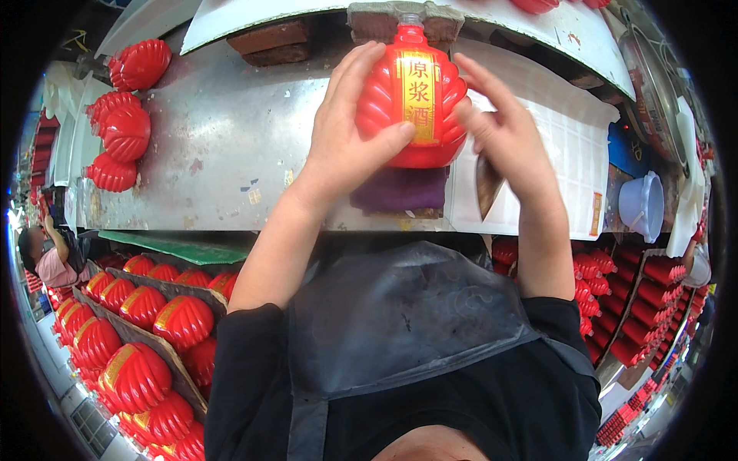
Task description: The person repeatedly picks up red ribbed plastic bottles, applies a yellow label to the front, and places the finished bottles onto a nearby tray. The task is performed by hand in a repetitive cycle.
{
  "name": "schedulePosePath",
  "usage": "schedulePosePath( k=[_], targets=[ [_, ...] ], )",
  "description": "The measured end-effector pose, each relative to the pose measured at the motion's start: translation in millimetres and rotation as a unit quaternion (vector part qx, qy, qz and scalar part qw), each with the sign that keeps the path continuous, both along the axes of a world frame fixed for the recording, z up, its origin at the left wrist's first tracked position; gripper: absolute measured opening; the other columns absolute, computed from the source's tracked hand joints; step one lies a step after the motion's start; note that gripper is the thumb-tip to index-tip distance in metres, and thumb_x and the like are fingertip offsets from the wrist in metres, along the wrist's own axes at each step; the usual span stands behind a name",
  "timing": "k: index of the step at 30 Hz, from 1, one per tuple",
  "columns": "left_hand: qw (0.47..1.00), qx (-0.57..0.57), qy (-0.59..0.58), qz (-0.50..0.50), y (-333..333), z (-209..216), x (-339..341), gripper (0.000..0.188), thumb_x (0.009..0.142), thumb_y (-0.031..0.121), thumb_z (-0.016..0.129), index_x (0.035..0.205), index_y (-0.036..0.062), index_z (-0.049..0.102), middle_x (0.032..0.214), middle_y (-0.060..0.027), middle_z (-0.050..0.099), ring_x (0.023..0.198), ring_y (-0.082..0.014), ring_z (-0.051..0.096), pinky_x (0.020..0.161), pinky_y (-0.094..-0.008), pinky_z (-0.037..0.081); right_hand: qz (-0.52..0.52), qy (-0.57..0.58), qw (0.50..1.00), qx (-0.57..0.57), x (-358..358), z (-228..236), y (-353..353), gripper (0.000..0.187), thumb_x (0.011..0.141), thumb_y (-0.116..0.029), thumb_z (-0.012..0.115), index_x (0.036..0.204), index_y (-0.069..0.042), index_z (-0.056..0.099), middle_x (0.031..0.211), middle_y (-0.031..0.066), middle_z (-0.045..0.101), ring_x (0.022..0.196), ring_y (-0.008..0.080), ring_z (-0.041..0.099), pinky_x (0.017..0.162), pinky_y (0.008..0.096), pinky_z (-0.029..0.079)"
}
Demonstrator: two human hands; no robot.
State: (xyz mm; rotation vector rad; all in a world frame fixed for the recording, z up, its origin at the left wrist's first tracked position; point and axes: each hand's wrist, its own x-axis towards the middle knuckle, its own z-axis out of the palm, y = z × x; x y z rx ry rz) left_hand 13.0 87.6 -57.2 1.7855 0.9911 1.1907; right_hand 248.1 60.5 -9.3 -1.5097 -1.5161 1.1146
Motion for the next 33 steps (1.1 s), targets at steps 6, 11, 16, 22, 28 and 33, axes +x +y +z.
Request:
schedulePosePath(
  k=[6, 11, 16, 22, 28, 33],
  targets=[
    [0.998, 0.025, 0.047, 0.016, 0.5, 1.5, 1.5, 0.090, 0.076, 0.028, 0.085, 0.153, 0.0033, 0.047, 0.158, -0.0228, 0.045, 0.147, -0.0388, 0.047, 0.121, -0.0450, 0.040, 0.051, 0.190, 0.980, -0.023, 15.3, 37.2, 25.4, 0.038, 0.101, -0.026, 0.067, 0.133, -0.006, 0.067, 0.117, 0.0018, 0.067, 0.104, 0.0082, 0.063, 0.089, 0.0243, 0.052],
    [0.996, 0.060, 0.060, 0.036, 0.2, -1.0, 4.3, 0.090, 0.075, 0.031, 0.084, 0.152, 0.0033, 0.047, 0.158, -0.0238, 0.046, 0.146, -0.0412, 0.046, 0.121, -0.0466, 0.040, 0.190, -0.153, 0.906, 0.345, -14.9, 35.5, 29.6, 0.039, 0.088, 0.000, 0.076, 0.126, -0.001, 0.067, 0.105, 0.0105, 0.073, 0.095, 0.0244, 0.073, 0.085, 0.0327, 0.057],
    [0.987, 0.114, 0.090, 0.066, -4.5, -6.3, 3.3, 0.080, 0.085, 0.034, 0.074, 0.153, 0.0027, 0.047, 0.158, -0.0244, 0.047, 0.147, -0.0410, 0.045, 0.122, -0.0466, 0.037, 0.092, -0.256, 0.797, 0.540, -20.6, 39.6, 46.6, 0.027, 0.086, -0.005, 0.074, 0.112, -0.007, 0.072, 0.095, 0.0085, 0.075, 0.085, 0.0317, 0.073, 0.075, 0.0409, 0.058],
    [0.997, 0.066, -0.020, 0.033, -7.9, -11.3, 0.3, 0.052, 0.107, 0.028, 0.047, 0.150, 0.0004, 0.054, 0.160, -0.0222, 0.046, 0.150, -0.0374, 0.043, 0.124, -0.0432, 0.032, 0.254, -0.225, 0.771, 0.540, -20.2, 0.9, -24.8, 0.019, 0.076, -0.007, 0.076, 0.096, -0.009, 0.076, 0.101, 0.0060, 0.074, 0.089, 0.0218, 0.075, 0.075, 0.0342, 0.059],
    [0.999, 0.021, -0.047, 0.015, -11.2, -7.7, 1.4, 0.055, 0.109, 0.026, 0.040, 0.155, -0.0028, 0.047, 0.164, -0.0182, 0.042, 0.155, -0.0301, 0.035, 0.128, -0.0413, 0.023, 0.103, -0.100, 0.918, 0.370, -23.7, 2.1, -32.0, 0.033, 0.081, 0.004, 0.077, 0.113, -0.004, 0.071, 0.098, 0.0131, 0.074, 0.084, 0.0301, 0.074, 0.071, 0.0398, 0.058],
    [0.998, -0.012, -0.028, 0.047, -9.7, 0.0, 4.7, 0.061, 0.099, 0.025, 0.059, 0.152, -0.0019, 0.047, 0.158, -0.0201, 0.047, 0.148, -0.0317, 0.043, 0.123, -0.0413, 0.033, 0.029, -0.202, 0.887, 0.413, -35.0, 23.4, 12.9, 0.031, 0.092, 0.000, 0.073, 0.122, -0.002, 0.068, 0.104, 0.0177, 0.073, 0.094, 0.0343, 0.074, 0.082, 0.0379, 0.059]
  ],
)
